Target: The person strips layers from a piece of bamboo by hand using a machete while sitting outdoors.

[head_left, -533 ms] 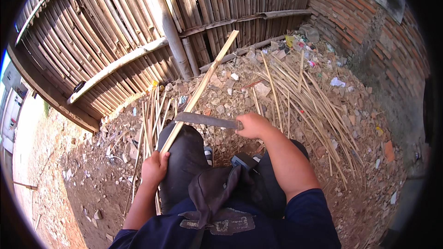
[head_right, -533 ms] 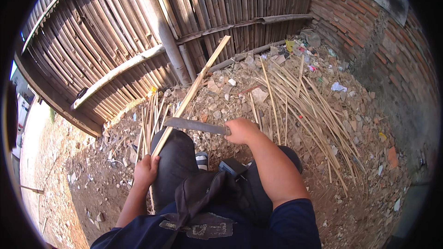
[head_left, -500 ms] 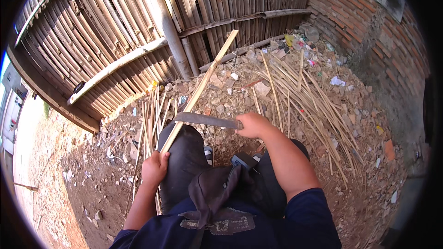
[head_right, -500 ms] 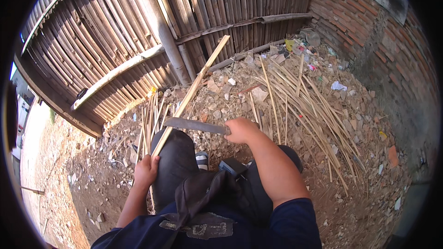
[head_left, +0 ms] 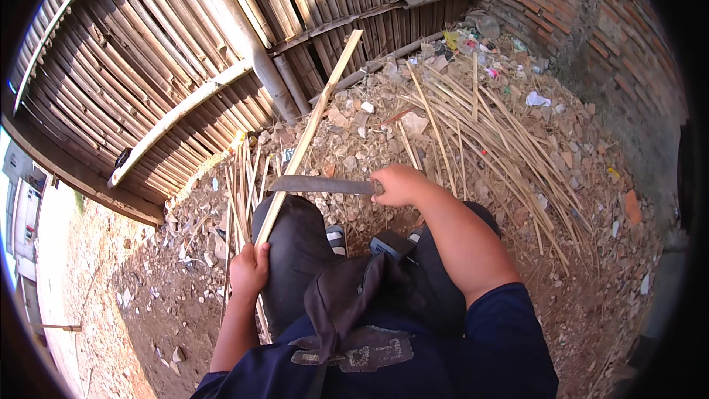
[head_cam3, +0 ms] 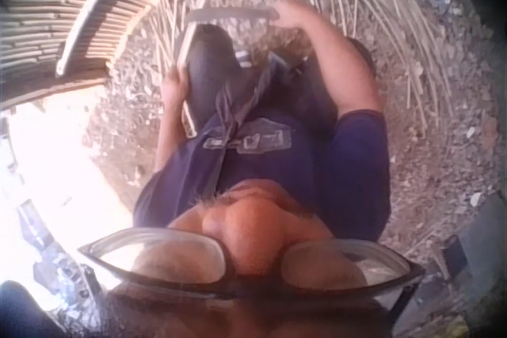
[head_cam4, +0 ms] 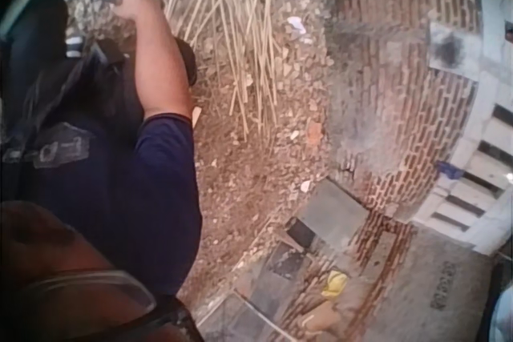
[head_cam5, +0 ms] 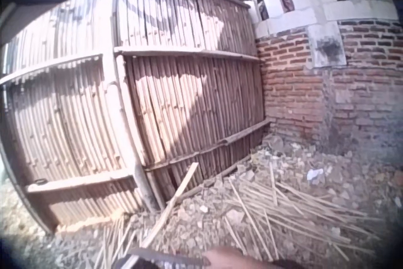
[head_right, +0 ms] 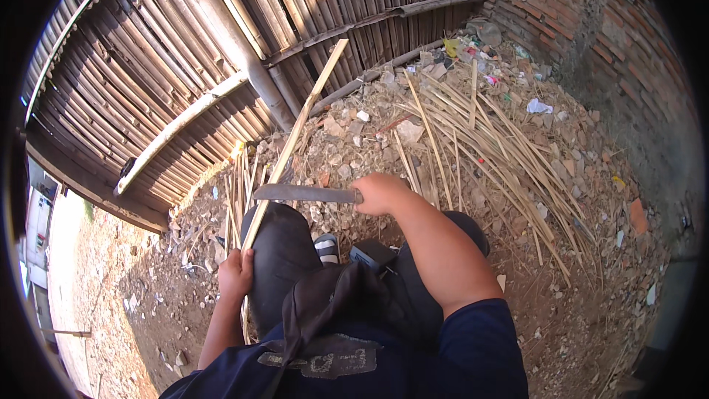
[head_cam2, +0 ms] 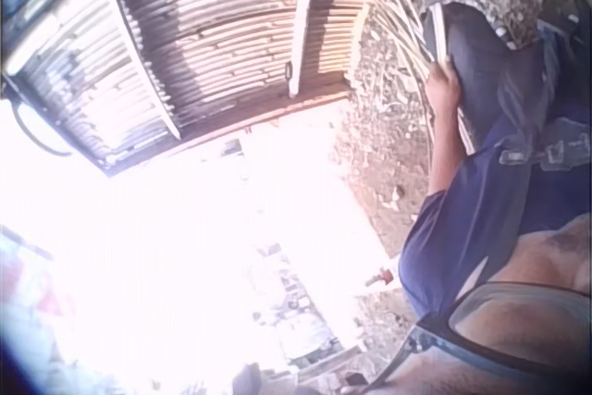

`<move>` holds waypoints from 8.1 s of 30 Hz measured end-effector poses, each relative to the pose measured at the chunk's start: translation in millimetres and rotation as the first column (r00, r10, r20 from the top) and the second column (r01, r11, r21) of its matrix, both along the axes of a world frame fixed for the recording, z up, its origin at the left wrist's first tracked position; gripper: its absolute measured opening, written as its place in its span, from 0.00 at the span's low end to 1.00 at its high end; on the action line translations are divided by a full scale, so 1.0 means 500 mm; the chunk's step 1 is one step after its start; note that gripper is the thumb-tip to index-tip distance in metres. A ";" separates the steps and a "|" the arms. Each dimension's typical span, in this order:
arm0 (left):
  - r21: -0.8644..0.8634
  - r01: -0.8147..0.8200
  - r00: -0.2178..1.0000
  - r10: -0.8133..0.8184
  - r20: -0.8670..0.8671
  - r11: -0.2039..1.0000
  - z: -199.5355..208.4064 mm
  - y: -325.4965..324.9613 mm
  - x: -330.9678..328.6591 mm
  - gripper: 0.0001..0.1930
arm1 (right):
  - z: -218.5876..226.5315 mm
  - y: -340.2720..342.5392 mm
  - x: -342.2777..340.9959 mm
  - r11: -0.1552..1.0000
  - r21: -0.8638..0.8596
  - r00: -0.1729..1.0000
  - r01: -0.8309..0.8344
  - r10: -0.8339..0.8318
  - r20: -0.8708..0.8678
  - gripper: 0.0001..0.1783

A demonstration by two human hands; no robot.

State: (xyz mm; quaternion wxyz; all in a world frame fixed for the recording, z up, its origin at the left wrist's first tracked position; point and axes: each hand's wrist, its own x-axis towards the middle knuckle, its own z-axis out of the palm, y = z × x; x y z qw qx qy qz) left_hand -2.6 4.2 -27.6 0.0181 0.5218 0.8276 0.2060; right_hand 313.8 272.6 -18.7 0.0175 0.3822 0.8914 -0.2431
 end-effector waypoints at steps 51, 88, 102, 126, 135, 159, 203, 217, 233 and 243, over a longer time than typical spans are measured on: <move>-0.008 0.000 0.998 0.001 0.061 1.000 -0.002 0.000 -0.005 0.28 | -0.003 0.000 -0.002 0.999 -0.030 0.998 -0.023 0.021 -0.062 0.23; 0.017 -0.003 0.996 0.001 0.092 1.000 -0.007 0.000 -0.004 0.27 | 0.013 -0.010 -0.002 0.998 -0.036 0.999 -0.052 0.052 -0.001 0.21; 0.061 0.018 0.997 -0.022 0.068 0.998 -0.009 -0.004 -0.005 0.26 | 0.045 -0.020 -0.010 0.999 0.016 0.998 -0.037 0.037 0.041 0.21; -0.147 0.005 1.000 0.000 0.031 0.989 0.041 -0.019 0.003 0.26 | 0.068 -0.005 0.057 0.997 -0.031 0.993 0.074 -0.070 0.095 0.25; -0.244 0.029 0.986 0.013 0.168 0.969 0.077 -0.071 0.014 0.20 | 0.088 -0.001 0.023 0.967 0.091 0.963 0.238 -0.247 0.105 0.22; -0.015 -0.006 0.981 0.009 0.191 1.000 0.045 -0.064 0.046 0.15 | 0.105 0.013 0.050 0.828 0.243 0.862 0.505 -0.495 -0.107 0.22; -0.196 -0.023 0.999 0.017 -0.032 0.980 0.077 -0.125 0.023 0.20 | 0.096 0.018 0.067 0.919 0.040 0.876 0.391 -0.359 -0.322 0.19; -0.194 0.149 0.974 -0.110 0.199 0.970 0.073 -0.075 0.041 0.21 | 0.021 -0.017 -0.009 0.982 0.154 0.978 0.113 -0.082 -0.194 0.18; -0.205 0.148 0.937 -0.071 0.341 0.968 0.072 -0.068 0.024 0.21 | 0.058 -0.013 -0.002 0.991 0.030 0.978 0.134 -0.127 -0.167 0.19; -0.226 0.154 0.893 -0.038 0.449 0.962 0.064 -0.064 0.008 0.22 | 0.038 -0.030 -0.021 0.976 0.171 0.978 0.131 -0.099 -0.185 0.22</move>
